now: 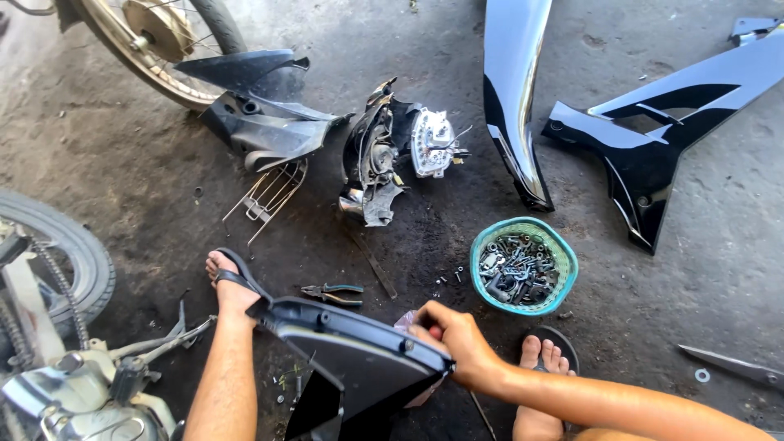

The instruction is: The person kneels on a concrete apron and disassembles black motorcycle fairing panels, using a screwdriver to remove screws and pulling fasteners from a basket. They lift and reposition the large front fairing, then work on a headlight assembly, unplugging its wiring connectors by hand.

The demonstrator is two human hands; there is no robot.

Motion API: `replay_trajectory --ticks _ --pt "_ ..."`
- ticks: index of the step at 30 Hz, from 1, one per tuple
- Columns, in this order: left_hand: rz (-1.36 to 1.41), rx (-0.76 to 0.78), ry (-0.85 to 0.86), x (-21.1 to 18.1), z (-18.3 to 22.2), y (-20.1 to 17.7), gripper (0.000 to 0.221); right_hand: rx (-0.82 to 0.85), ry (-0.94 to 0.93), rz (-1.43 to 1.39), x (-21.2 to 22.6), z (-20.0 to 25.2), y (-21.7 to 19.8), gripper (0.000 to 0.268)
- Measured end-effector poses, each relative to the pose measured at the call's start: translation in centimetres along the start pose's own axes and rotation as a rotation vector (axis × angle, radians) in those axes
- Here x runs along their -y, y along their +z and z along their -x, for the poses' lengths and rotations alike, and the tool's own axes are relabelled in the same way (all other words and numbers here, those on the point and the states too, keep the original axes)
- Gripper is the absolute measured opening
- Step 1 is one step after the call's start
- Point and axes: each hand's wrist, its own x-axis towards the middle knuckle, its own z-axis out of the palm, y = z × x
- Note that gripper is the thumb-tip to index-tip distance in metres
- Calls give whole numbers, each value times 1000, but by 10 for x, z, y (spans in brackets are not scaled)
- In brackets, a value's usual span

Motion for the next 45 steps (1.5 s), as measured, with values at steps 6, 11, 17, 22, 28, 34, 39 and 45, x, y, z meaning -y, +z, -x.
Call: replay_trajectory --ticks 6,11,17,22,28,34,39,45 --pt "169 776 -31 -24 246 -106 101 -285 -370 90 36 -19 -24 18" --pt "236 1262 25 -112 231 -99 82 -357 -288 -186 63 -43 -56 17" --pt "75 1270 125 -147 213 -62 81 -487 -249 -271 52 -53 -85 20" --pt "131 1308 175 -146 185 -26 70 -600 -60 -133 37 -21 -104 19" --pt "317 1329 219 -208 182 -38 66 -645 -214 -330 9 15 -108 20" --pt "304 1233 209 -230 183 -44 71 -421 -194 -398 38 24 -97 24" --pt "277 1080 127 -241 178 -60 60 -215 -76 -729 31 12 -90 28" --pt "446 927 2 -233 183 -72 44 -203 -110 -723 44 16 -93 27"
